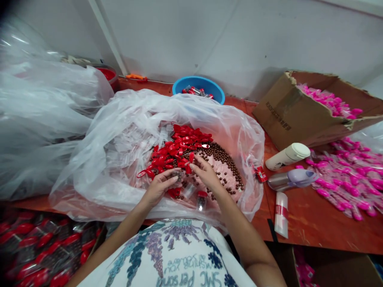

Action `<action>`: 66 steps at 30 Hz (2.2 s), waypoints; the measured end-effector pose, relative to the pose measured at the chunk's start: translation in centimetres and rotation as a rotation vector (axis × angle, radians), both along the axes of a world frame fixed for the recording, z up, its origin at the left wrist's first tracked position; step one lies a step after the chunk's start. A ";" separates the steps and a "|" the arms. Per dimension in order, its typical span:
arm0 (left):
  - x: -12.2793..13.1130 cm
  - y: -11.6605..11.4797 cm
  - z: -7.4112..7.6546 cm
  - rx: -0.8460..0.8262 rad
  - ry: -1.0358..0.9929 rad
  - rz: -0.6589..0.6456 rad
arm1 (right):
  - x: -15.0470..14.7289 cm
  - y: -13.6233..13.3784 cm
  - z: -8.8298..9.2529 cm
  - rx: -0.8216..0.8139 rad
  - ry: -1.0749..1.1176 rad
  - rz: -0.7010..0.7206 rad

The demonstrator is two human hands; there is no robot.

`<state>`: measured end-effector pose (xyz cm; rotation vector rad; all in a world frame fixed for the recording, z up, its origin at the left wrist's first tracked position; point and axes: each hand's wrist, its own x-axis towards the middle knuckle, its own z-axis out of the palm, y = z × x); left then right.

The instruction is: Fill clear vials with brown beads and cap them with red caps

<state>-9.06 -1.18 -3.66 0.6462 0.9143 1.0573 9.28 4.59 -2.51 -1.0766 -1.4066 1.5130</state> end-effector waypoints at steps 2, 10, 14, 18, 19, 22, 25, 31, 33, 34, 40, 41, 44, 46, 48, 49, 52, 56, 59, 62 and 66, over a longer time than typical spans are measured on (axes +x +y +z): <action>0.2 -0.1 0.0 0.021 0.030 -0.033 | 0.1 -0.7 0.4 -0.099 0.158 -0.011; 0.9 -0.4 0.1 0.044 0.053 -0.102 | 0.6 -2.0 0.7 -0.108 0.373 -0.205; 0.8 -0.4 0.2 0.080 0.112 -0.108 | 0.8 -2.2 1.2 -0.040 0.312 -0.165; 0.9 -0.3 0.2 0.112 0.172 -0.135 | 1.2 -2.2 2.1 0.020 0.182 -0.081; 1.0 -0.3 0.2 0.122 0.175 -0.139 | 1.2 -2.2 2.3 0.025 0.136 -0.044; 1.3 -0.3 0.2 0.159 0.185 -0.161 | 1.0 -2.3 2.3 0.027 0.021 0.069; 1.6 -0.2 0.2 0.188 0.182 -0.188 | 0.3 -2.6 1.9 0.039 0.008 0.077; 2.0 0.0 0.4 0.215 0.174 -0.174 | -1.5 -4.0 0.5 0.057 0.084 -0.183; 2.3 -0.1 0.4 0.213 0.177 -0.170 | -1.9 -4.5 0.1 0.076 0.075 -0.298; 2.6 -0.2 0.3 0.206 0.175 -0.162 | -2.1 -4.6 -0.1 0.096 0.058 -0.352; 3.6 -0.6 -0.2 0.153 0.130 -0.123 | -2.7 -5.1 -0.6 0.157 0.017 -0.517; 3.6 -0.6 -0.2 0.147 0.127 -0.124 | -2.8 -5.1 -0.6 0.151 0.025 -0.524; 3.7 -0.7 -0.2 0.103 0.109 -0.124 | -2.8 -5.0 -0.5 0.126 0.046 -0.548; 3.7 -0.7 -0.2 0.081 0.095 -0.124 | -2.6 -5.0 -0.6 0.130 0.025 -0.519; 3.6 -0.7 -0.1 0.091 0.083 -0.114 | -2.0 -5.1 -0.7 0.200 -0.051 -0.427; 3.5 -0.7 -0.1 0.100 0.076 -0.106 | -1.6 -5.1 -0.7 0.267 -0.108 -0.363; 3.2 -0.6 0.0 0.095 0.053 -0.052 | -0.4 -5.2 -0.8 0.530 -0.299 -0.153; 3.0 -0.6 0.1 0.040 -0.013 -0.009 | 0.3 -5.3 -0.9 0.756 -0.498 0.054; 3.1 -0.8 -0.1 0.009 -0.065 -0.025 | 0.4 -5.3 -1.3 0.842 -0.565 0.093; 3.3 -1.1 -0.1 0.006 -0.059 -0.037 | 0.5 -5.2 -1.9 0.860 -0.557 0.064; 3.4 -1.3 0.1 -0.007 -0.034 -0.069 | 0.7 -5.4 -2.4 0.832 -0.515 0.009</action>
